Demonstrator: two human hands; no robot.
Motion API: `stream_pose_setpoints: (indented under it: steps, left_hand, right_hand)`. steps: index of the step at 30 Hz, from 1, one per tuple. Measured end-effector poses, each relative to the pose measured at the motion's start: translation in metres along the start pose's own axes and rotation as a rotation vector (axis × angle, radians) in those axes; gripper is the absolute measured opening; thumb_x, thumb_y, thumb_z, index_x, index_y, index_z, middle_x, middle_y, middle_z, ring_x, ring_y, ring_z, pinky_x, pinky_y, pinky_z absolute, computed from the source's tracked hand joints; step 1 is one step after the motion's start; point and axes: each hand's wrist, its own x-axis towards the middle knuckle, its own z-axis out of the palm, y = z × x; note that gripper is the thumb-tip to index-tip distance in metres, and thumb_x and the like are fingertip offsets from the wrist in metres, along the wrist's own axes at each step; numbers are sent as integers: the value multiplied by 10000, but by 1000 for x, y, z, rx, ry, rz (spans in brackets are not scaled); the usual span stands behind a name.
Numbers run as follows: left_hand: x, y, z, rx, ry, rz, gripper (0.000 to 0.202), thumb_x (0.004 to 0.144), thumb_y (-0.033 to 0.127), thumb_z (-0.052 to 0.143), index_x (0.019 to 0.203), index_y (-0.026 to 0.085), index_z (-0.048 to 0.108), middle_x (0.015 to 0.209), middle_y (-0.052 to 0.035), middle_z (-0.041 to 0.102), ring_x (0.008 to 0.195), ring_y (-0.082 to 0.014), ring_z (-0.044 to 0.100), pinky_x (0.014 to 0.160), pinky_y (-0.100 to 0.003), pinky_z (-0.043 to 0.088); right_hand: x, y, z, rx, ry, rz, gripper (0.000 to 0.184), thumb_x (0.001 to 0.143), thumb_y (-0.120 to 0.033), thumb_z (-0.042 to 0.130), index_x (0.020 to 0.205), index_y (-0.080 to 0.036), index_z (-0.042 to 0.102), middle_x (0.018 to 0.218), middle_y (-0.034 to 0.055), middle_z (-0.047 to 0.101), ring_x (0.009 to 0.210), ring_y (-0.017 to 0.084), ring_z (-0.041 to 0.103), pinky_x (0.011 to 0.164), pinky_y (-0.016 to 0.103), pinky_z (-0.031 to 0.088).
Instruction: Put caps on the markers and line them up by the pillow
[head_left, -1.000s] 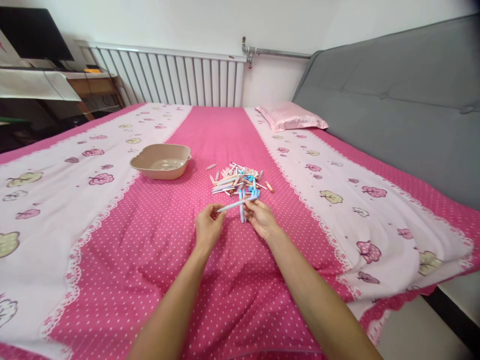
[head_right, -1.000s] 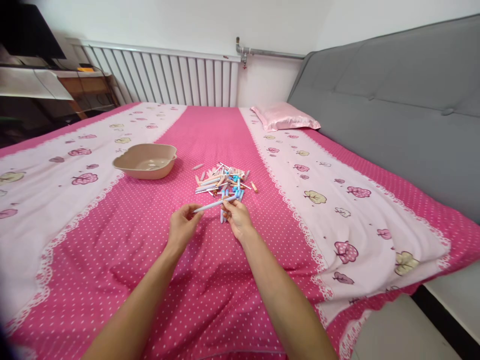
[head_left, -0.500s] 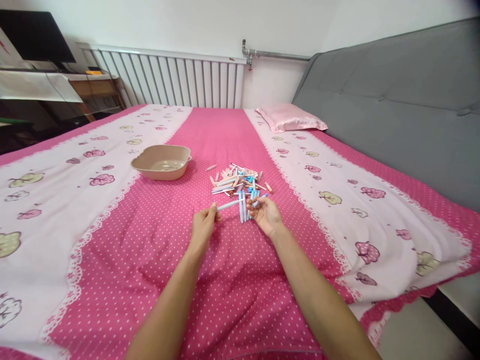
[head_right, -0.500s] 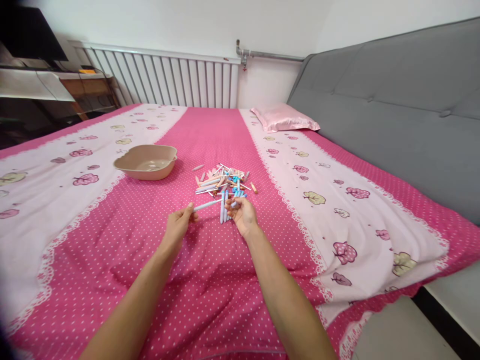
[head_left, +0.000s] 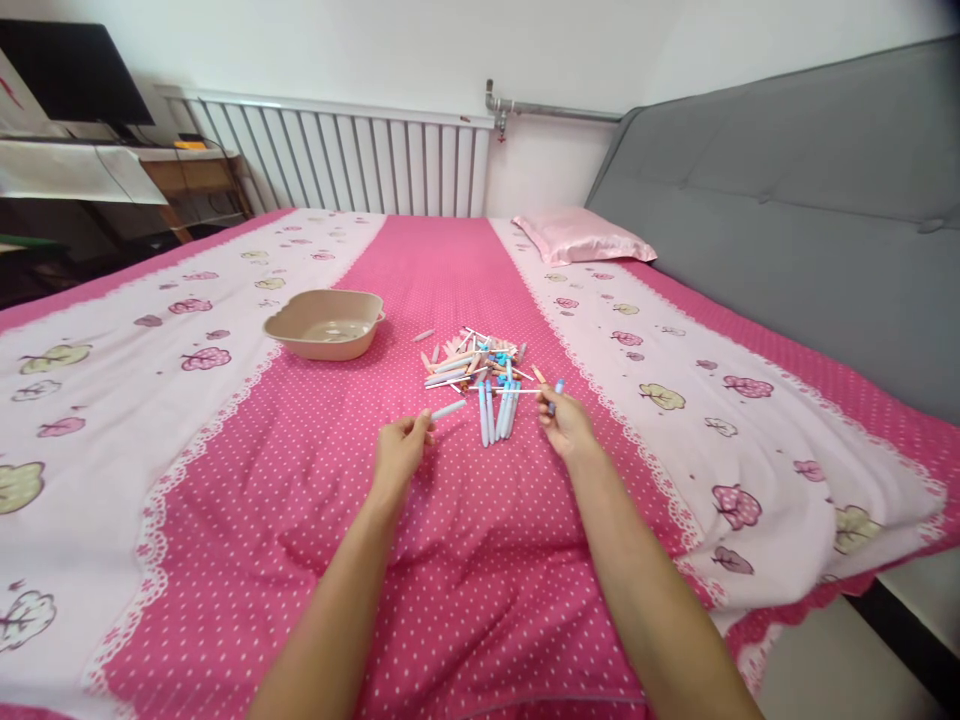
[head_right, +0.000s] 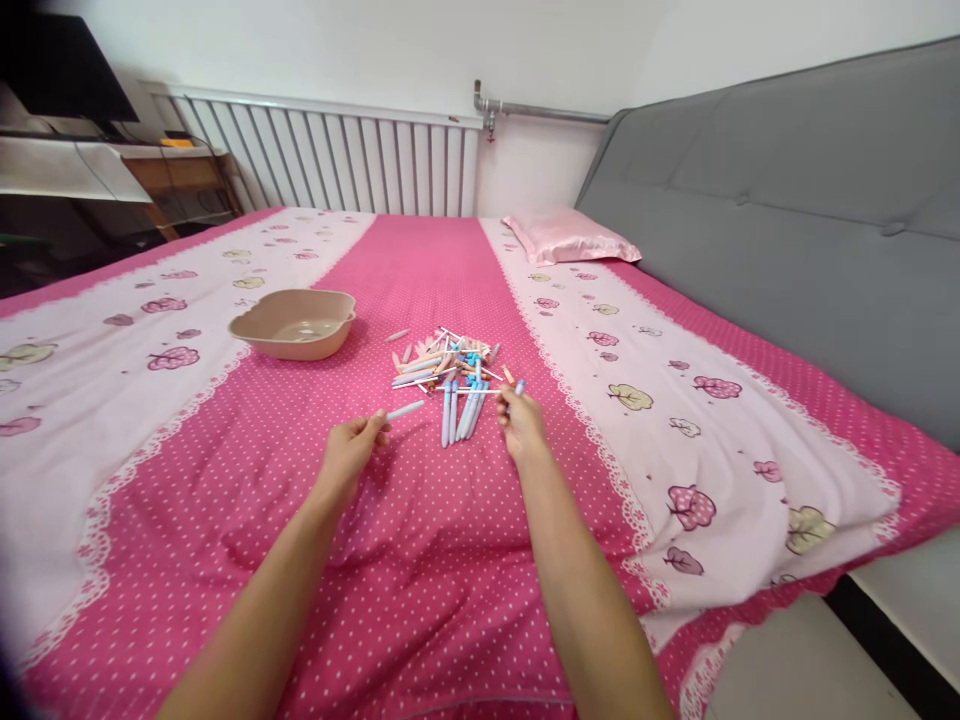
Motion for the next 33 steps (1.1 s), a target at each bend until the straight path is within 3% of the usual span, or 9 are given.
stream_pose_setpoints:
  steps: [5,7,9,14,19,23,26,29,33]
  left_hand:
    - [18,0,10,-109,49,-24,276,712,379,610,719,105,647,538,-29,585,400,-72,426,402,-190,323]
    - [29,3,21,-177,9,1,264,750,327,571,880,111,651,716,-64,655,523,-83,544,504,-191,434]
    - [39,4,30,-221,-62,26,323,766,272,547,1050,138,619,920,-90,673,679,-93,620,634,-208,494]
    - [49,-3,37,-185,-201,64,513,691,139,582,1197,219,561,1156,-94,620,842,-115,642,767,-247,506]
    - [51,-7,30,-28,-174,115,440,663,142,604,1102,160,619,1056,-120,651,812,-152,633,747,-284,499]
    - [42,-6,27,99,-165,160,322,664,187,626,979,132,661,980,-132,675,775,-187,629,734,-325,493]
    - [31,-5,29,166,-189,188,291,673,218,633,945,124,672,942,-132,689,740,-202,631,701,-331,489]
    - [22,-5,34,215,-213,212,273,670,224,639,920,124,680,906,-123,701,706,-204,631,668,-319,481]
    - [14,-2,40,257,-228,232,253,670,231,638,902,143,687,854,-96,710,659,-185,621,640,-293,465]
  right_hand:
    - [27,1,-9,-76,83,-121,94,807,-126,549,736,-187,543,614,-45,585,492,44,523,416,99,397]
    - [36,7,-4,-144,46,-175,65,788,-148,576,819,-205,575,780,-23,656,647,61,604,533,131,468]
    - [42,13,1,-243,5,-220,179,757,-149,598,922,-218,599,942,0,677,813,88,635,659,183,503]
    - [48,24,-2,-568,60,-351,406,721,-155,590,1124,-208,579,1168,65,617,1067,149,572,898,292,441]
    - [34,22,-8,-887,176,-445,409,687,-246,644,1093,-203,622,1183,124,562,1129,245,507,962,365,373]
    - [23,23,-4,-1054,146,-389,160,682,-350,669,714,-193,683,883,135,641,976,296,570,830,375,412]
    - [23,26,-1,-1110,87,-315,314,667,-387,685,440,-209,563,586,82,594,793,265,603,700,330,412]
    - [27,29,-2,-1087,30,-276,376,663,-393,680,377,-212,516,456,27,525,652,205,587,605,275,385]
    - [31,34,-2,-943,-29,-201,288,630,-400,685,454,-195,585,384,-37,489,471,130,513,491,223,351]
